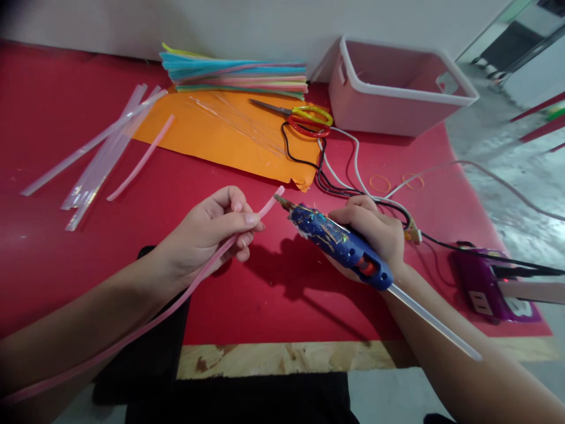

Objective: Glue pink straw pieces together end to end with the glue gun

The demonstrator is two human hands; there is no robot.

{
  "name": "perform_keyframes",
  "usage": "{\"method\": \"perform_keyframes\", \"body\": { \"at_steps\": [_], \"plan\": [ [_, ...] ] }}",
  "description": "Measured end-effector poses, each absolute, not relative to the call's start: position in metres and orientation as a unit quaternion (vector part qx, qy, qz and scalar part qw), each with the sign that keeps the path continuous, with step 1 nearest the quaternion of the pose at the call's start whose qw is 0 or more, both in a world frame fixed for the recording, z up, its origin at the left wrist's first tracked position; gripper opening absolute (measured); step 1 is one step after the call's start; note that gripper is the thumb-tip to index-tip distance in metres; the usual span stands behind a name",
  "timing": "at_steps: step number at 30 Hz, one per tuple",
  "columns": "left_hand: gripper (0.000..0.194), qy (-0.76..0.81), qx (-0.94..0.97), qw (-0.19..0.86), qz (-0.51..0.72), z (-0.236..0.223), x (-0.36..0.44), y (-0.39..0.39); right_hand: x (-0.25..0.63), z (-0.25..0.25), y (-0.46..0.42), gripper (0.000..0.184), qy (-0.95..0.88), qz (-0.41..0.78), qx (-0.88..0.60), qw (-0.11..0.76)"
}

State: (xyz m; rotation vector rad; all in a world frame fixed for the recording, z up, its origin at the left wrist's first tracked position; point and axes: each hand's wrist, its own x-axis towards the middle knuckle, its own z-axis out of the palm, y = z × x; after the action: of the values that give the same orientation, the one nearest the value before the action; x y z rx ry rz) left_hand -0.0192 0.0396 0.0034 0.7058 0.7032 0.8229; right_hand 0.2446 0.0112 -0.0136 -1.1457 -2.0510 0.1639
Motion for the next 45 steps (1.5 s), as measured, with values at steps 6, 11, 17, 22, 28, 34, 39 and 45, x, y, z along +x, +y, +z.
{"method": "perform_keyframes", "body": {
  "at_steps": [6,11,17,22,28,34,39,45],
  "plan": [
    [0.031,0.323,0.325,0.799,0.39,0.0053,-0.0185,0.039,0.2448,-0.0132,0.0093,0.017,-0.799,0.069,-0.457,0.386],
    [0.03,0.33,0.352,0.777,0.405,0.0064,-0.0158,0.0383,0.2443,-0.0128,0.0093,0.017,-0.796,0.069,-0.458,0.39],
    [0.029,0.365,0.396,0.731,0.42,0.0078,-0.0145,0.0359,0.2477,-0.0147,0.012,0.017,-0.798,0.05,-0.445,0.404],
    [0.029,0.358,0.415,0.707,0.447,0.0051,-0.0136,0.035,0.2516,-0.0201,0.0116,0.025,-0.816,0.085,-0.415,0.393],
    [0.029,0.34,0.425,0.7,0.462,-0.0001,-0.0128,0.0349,0.2475,-0.0189,0.0148,0.018,-0.847,0.072,-0.378,0.365],
    [0.029,0.335,0.436,0.695,0.464,-0.0014,-0.0127,0.036,0.245,-0.0145,0.0161,0.013,-0.857,0.07,-0.379,0.342],
    [0.03,0.334,0.428,0.697,0.468,-0.0004,-0.0117,0.0363,0.2468,-0.0146,0.0147,0.015,-0.845,0.053,-0.41,0.34],
    [0.03,0.336,0.425,0.699,0.468,-0.0014,-0.0117,0.0357,0.2479,-0.0147,0.0148,0.018,-0.845,0.053,-0.398,0.353]
  ]
}}
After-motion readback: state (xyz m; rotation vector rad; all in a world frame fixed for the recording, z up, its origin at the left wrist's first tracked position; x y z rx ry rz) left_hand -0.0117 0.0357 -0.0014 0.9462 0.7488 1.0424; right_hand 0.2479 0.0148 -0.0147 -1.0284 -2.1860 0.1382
